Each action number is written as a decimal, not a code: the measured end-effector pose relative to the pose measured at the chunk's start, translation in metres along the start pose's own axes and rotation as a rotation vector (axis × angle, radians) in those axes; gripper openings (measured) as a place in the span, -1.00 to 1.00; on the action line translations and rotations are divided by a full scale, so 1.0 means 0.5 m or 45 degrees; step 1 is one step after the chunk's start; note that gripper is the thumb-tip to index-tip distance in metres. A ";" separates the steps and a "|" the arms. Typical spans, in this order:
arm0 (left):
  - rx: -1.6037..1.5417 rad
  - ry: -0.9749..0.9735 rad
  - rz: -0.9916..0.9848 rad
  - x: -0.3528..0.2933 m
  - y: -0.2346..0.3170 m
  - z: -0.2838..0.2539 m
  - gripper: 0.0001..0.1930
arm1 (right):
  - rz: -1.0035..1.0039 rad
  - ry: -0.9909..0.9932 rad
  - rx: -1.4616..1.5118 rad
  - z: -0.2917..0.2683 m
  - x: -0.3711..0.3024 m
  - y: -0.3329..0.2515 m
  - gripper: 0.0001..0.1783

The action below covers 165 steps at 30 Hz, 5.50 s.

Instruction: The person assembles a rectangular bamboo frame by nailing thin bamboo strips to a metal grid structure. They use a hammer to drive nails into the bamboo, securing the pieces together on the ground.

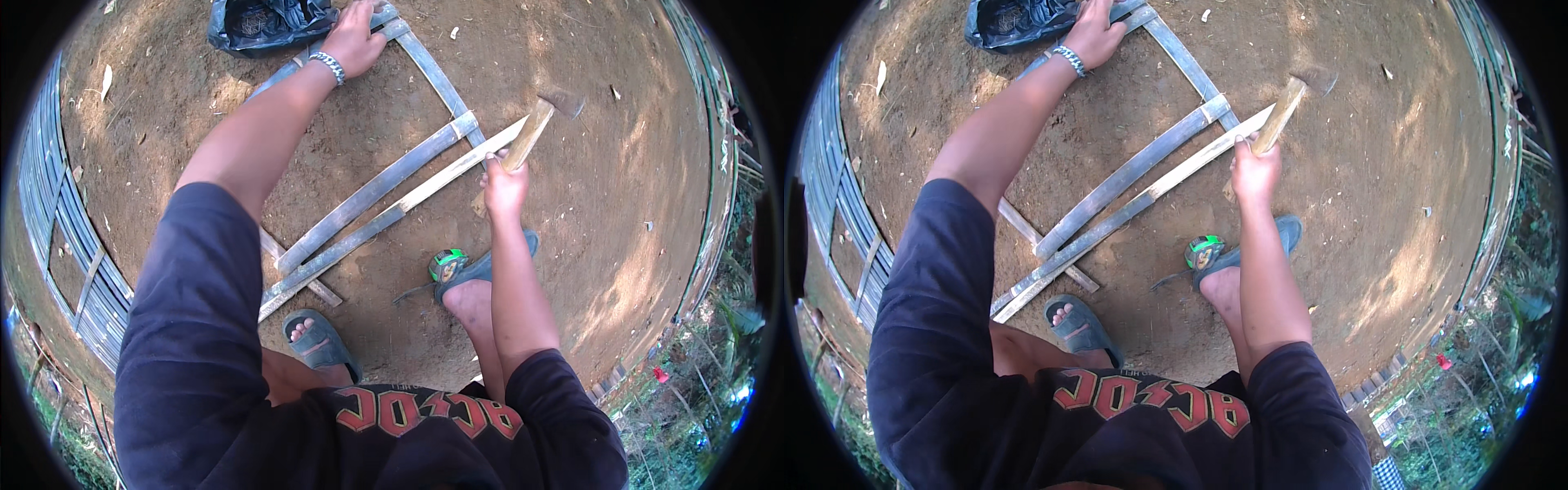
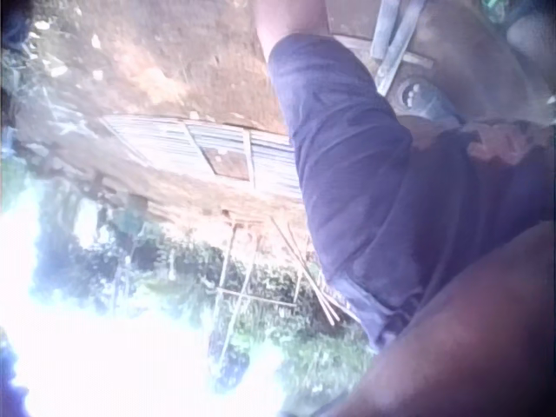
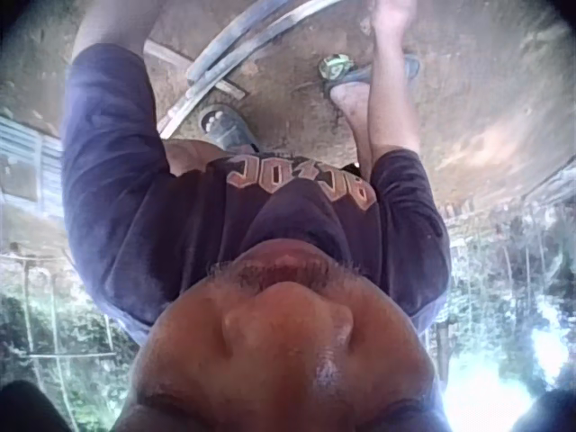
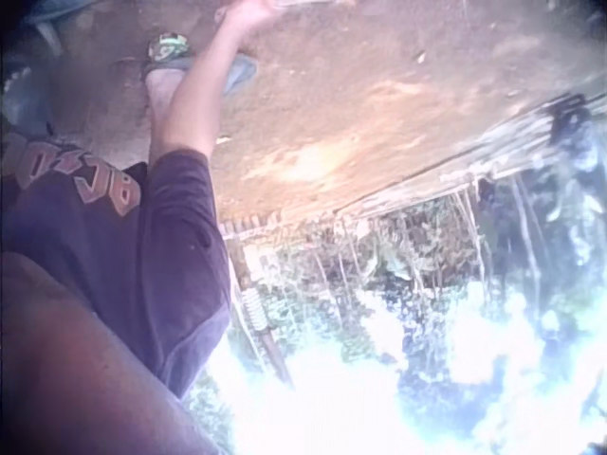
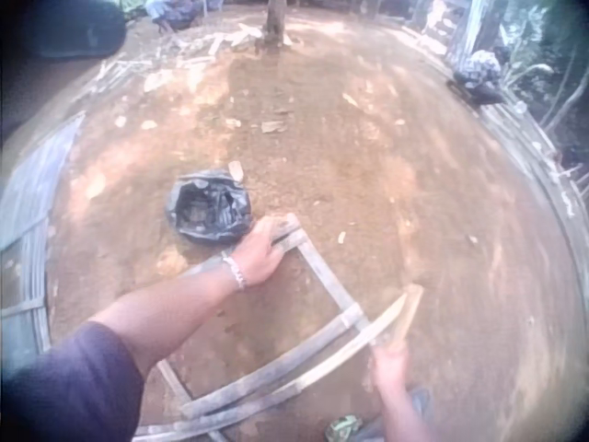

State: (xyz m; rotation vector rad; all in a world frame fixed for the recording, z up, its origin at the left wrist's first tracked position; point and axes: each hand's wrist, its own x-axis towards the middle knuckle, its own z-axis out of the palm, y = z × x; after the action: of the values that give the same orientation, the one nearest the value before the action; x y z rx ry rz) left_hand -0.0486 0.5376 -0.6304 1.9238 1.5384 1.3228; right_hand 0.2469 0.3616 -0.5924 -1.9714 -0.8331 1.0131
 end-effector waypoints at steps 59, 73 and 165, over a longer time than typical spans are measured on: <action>-1.527 0.837 -1.481 -0.618 0.142 -0.559 -0.80 | 0.328 -0.789 0.394 0.322 -0.368 -0.117 -0.61; 0.688 -0.266 -0.518 -0.548 0.085 -0.543 -0.56 | 0.339 -0.637 0.357 0.295 -0.041 -0.171 -0.70; 0.903 -0.193 -0.457 -0.581 0.003 -0.571 -0.65 | -0.410 -0.168 -0.460 0.382 0.205 -0.159 -0.63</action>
State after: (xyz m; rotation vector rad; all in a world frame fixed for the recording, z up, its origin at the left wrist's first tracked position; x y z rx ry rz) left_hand -0.2751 0.1995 -0.6142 1.8996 2.3355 0.4932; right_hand 0.1156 0.5454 -0.6397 -1.9857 -1.4389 0.8515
